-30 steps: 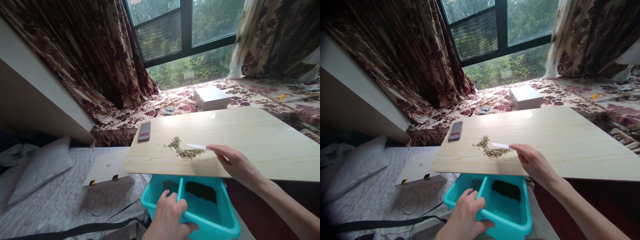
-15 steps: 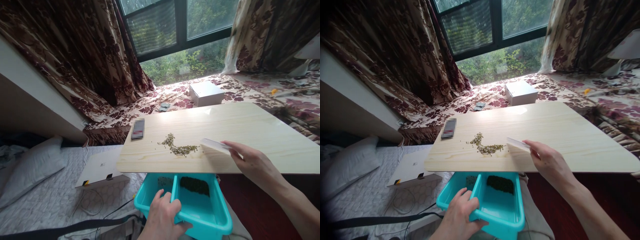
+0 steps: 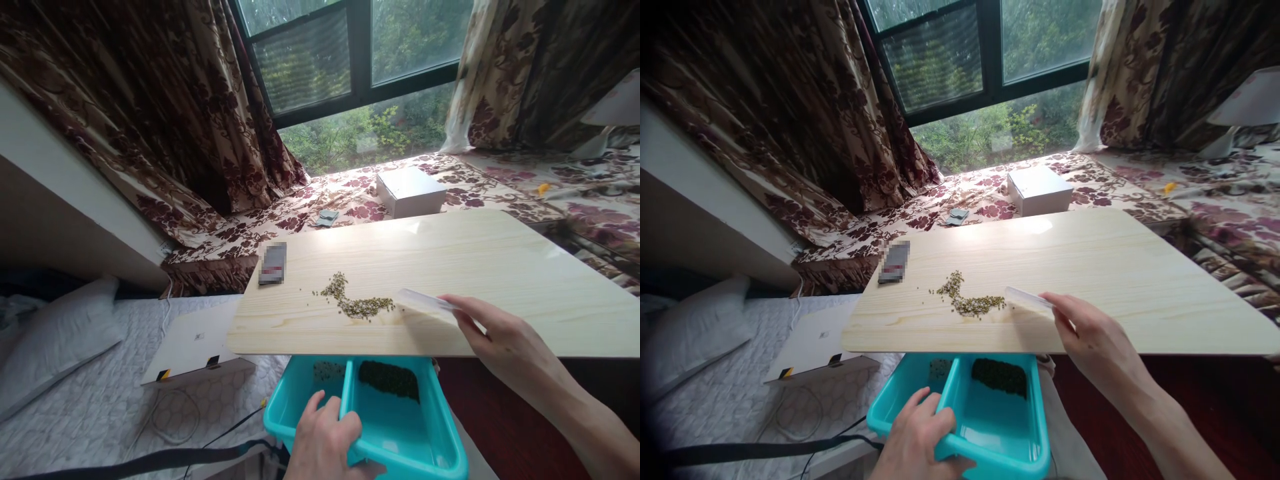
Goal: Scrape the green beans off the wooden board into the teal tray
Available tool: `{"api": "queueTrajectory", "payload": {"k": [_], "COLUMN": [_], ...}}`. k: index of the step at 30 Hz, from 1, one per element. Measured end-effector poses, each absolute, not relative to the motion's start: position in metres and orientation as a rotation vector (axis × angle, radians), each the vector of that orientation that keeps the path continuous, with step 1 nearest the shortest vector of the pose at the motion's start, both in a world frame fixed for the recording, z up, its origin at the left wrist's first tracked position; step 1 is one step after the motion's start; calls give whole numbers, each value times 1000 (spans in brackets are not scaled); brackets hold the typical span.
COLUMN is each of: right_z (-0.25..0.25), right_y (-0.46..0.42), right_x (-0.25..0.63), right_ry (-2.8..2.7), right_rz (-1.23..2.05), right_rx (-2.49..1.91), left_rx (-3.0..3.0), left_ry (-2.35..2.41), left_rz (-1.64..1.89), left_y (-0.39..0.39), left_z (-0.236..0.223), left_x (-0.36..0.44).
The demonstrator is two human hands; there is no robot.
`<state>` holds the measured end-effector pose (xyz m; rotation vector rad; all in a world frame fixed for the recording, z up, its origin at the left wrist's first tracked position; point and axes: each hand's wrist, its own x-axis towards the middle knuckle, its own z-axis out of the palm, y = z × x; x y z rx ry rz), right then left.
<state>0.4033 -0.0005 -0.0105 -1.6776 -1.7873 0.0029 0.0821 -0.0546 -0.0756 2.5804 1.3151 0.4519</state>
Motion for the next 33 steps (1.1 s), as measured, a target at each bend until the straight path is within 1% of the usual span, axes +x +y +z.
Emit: {"api": "queueTrajectory", "payload": {"k": [6, 12, 17, 24, 30, 33], "right_z": [-8, -3, -5, -6, -5, -7], "right_y": [4, -8, 0, -7, -17, -21], "right_x": [401, 402, 400, 401, 408, 405], "right_ry": [-1848, -1865, -1871, -1904, -1835, -1831], "right_rz": [117, 150, 169, 198, 84, 113], "right_rx": [-1627, -1570, -1586, -1542, -1618, -1643], "left_rx": [2548, 2511, 2494, 2456, 2461, 2470], "left_ry": [1356, 1357, 1338, 1350, 1342, 1339], "left_rz": [367, 322, 316, 294, 337, 368], "left_y": [-55, -55, -56, -58, -57, -57], "left_z": [-74, -76, -79, -74, -72, -70], "left_x": [84, 80, 77, 79, 80, 82]}}
